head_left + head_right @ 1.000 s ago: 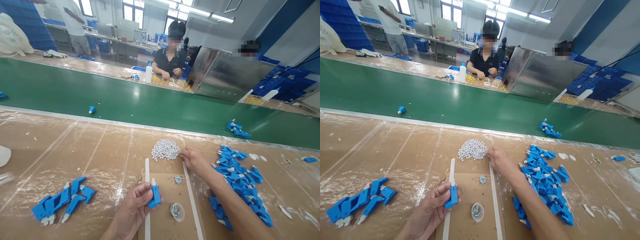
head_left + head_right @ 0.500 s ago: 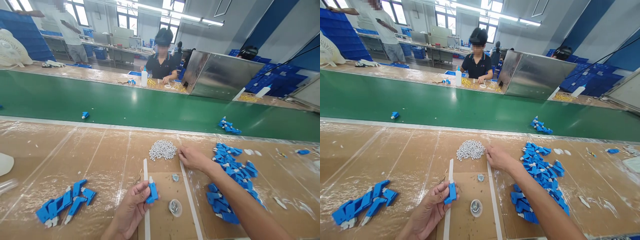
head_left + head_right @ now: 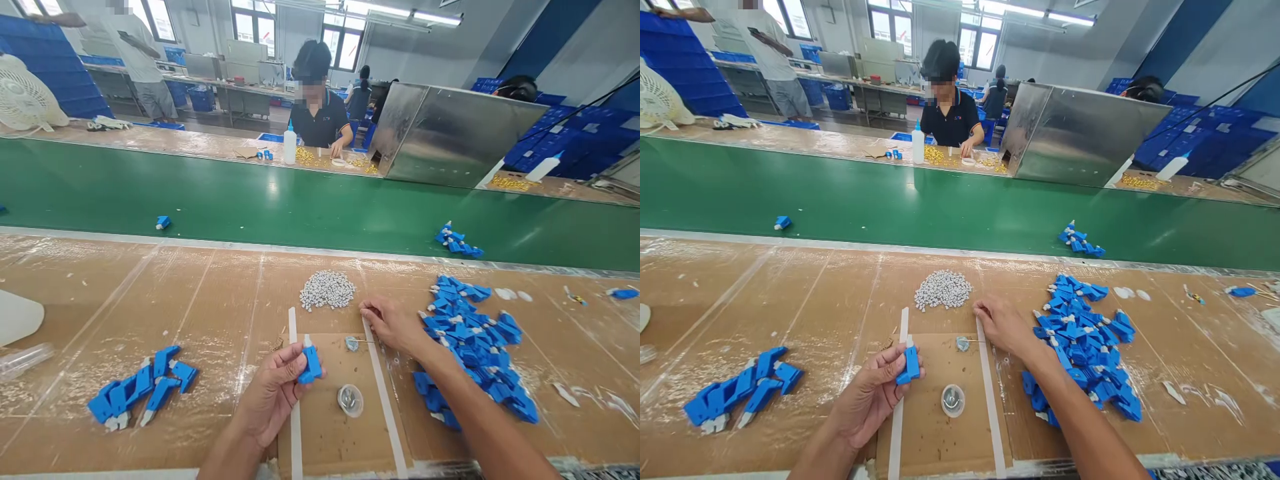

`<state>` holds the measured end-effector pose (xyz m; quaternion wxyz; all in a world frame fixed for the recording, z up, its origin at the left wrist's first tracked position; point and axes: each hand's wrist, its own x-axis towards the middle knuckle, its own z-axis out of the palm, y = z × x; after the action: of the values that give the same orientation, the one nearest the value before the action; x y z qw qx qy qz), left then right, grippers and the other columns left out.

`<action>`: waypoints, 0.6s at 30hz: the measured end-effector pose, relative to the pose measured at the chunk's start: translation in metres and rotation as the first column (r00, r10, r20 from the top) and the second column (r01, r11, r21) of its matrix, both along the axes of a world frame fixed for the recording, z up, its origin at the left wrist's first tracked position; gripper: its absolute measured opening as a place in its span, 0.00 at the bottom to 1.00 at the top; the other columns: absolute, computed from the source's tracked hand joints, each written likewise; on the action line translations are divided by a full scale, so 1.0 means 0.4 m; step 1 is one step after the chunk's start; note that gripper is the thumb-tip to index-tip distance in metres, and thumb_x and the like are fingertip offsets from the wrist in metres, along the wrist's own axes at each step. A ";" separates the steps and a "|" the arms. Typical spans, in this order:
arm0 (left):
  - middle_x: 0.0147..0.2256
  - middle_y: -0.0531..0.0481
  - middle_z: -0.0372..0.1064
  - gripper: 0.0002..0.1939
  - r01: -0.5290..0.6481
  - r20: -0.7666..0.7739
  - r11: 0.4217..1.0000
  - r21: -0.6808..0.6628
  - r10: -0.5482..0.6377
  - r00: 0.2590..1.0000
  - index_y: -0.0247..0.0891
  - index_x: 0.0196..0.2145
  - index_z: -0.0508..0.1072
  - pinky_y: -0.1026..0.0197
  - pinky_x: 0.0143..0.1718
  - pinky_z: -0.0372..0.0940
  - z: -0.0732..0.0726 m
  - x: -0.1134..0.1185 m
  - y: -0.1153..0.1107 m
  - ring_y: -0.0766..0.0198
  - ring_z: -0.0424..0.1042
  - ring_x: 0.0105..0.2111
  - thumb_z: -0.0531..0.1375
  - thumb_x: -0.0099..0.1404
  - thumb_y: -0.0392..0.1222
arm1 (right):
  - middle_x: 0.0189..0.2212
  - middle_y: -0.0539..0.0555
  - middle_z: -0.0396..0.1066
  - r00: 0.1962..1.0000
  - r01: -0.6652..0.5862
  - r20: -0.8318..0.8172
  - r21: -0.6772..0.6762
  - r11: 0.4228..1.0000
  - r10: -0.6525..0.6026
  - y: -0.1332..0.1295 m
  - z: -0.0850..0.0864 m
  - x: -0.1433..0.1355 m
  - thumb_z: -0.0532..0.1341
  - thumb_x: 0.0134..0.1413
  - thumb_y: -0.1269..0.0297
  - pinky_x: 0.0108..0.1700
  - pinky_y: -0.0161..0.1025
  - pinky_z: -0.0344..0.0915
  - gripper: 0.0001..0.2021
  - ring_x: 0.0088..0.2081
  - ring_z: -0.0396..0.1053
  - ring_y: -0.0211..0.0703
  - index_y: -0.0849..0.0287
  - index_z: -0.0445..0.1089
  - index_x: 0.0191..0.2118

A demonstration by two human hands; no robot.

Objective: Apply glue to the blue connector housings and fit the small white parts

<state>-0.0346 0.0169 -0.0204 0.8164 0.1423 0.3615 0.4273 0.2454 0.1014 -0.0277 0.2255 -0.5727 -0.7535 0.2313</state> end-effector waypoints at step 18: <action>0.35 0.42 0.78 0.14 -0.012 -0.002 1.000 -0.001 0.012 1.000 0.31 0.41 0.78 0.69 0.30 0.71 0.000 -0.001 -0.008 0.60 0.79 0.35 0.71 0.58 0.37 | 0.36 0.57 0.76 0.915 -0.020 0.404 0.063 0.998 -0.007 0.036 -0.005 -0.176 0.57 0.64 0.67 0.39 0.38 0.61 0.08 0.38 0.72 0.46 0.59 0.72 0.35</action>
<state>-0.0348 0.0136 -0.0205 0.8135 0.1403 0.3635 0.4318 0.1751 0.1159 -0.0295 0.0830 -0.5980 -0.7928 0.0837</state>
